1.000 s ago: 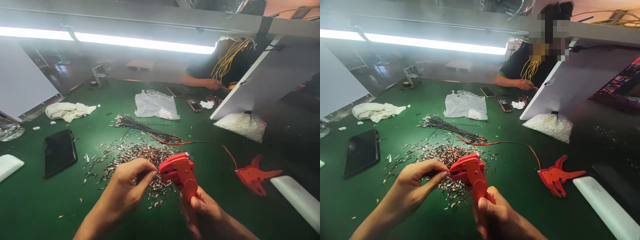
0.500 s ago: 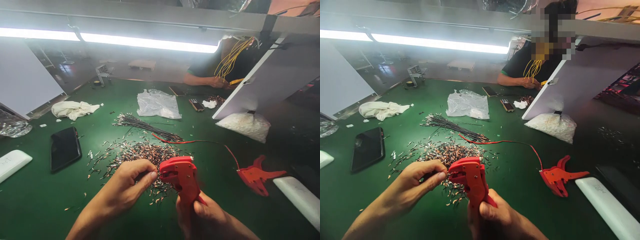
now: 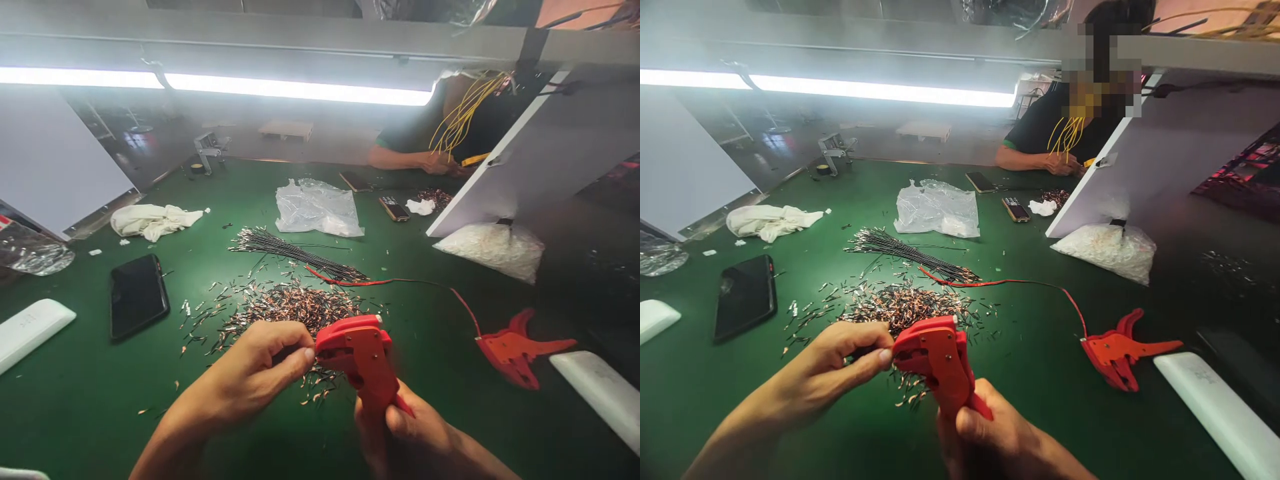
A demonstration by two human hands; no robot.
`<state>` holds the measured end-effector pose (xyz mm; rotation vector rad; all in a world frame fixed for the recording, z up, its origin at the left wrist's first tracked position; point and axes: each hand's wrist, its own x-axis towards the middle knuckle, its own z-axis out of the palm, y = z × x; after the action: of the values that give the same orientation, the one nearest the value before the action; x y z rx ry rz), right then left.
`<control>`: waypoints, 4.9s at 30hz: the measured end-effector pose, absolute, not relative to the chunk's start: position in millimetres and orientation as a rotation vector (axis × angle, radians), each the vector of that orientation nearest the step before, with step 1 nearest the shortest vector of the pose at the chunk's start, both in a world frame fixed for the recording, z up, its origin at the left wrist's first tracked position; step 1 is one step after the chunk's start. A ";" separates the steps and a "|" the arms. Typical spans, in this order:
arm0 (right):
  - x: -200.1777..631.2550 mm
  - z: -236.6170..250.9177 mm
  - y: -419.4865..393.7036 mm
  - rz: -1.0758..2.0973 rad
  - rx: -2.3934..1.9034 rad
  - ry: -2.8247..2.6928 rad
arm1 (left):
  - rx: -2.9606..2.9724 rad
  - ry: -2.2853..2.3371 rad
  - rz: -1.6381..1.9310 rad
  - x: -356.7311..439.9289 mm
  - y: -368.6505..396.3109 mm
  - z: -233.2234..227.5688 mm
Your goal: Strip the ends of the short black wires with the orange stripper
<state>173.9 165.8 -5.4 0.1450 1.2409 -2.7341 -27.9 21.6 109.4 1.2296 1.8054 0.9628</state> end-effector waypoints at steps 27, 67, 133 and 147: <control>173.1 -1.0 169.4 -2.678 0.101 1.243 | 1.327 1.991 1.115 -33.8 25.6 99.1; 139.8 54.2 164.2 -1.161 0.496 3.677 | 2.264 2.288 1.097 -3.7 35.2 51.6; 125.7 55.0 170.7 -1.685 1.117 3.063 | 1.267 2.382 1.323 26.4 32.5 51.4; 126.0 43.3 162.5 -1.812 0.822 3.074 | 1.614 2.429 1.222 21.7 36.7 43.9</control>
<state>126.0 162.5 43.3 0.8220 3.0741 -1.8125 21.7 36.7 43.9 1.6137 2.4287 1.2218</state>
